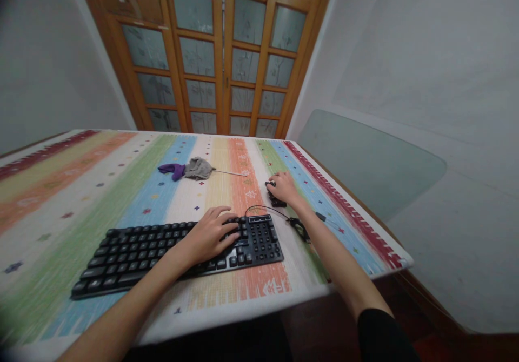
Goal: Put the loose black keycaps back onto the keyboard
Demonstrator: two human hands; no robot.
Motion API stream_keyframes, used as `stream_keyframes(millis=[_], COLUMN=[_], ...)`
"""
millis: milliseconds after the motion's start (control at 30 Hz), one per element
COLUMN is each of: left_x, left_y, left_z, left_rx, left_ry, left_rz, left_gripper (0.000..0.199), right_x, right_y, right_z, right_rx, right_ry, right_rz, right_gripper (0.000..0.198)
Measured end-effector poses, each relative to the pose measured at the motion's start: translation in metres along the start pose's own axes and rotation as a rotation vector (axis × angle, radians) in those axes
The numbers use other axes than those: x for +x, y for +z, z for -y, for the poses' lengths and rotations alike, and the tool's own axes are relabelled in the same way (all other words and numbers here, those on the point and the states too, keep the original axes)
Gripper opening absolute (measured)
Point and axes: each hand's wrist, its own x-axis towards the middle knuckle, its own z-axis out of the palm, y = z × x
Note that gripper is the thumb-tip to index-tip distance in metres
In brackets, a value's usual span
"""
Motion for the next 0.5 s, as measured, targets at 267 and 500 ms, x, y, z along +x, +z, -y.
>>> stream_keyframes(millis=[267, 500], left_x=[0.001, 0.0], left_y=[0.0, -0.001], left_z=[-0.001, -0.002], left_rx=[-0.005, -0.012], left_ry=[-0.004, 0.0], left_rz=[-0.01, -0.003], left_gripper=[0.024, 0.024], right_x=[0.02, 0.022], right_y=[0.018, 0.013], right_z=[0.005, 0.013], right_rx=[-0.064, -0.001], right_ry=[0.097, 0.064], right_rz=[0.059, 0.003], right_gripper=[0.021, 0.018])
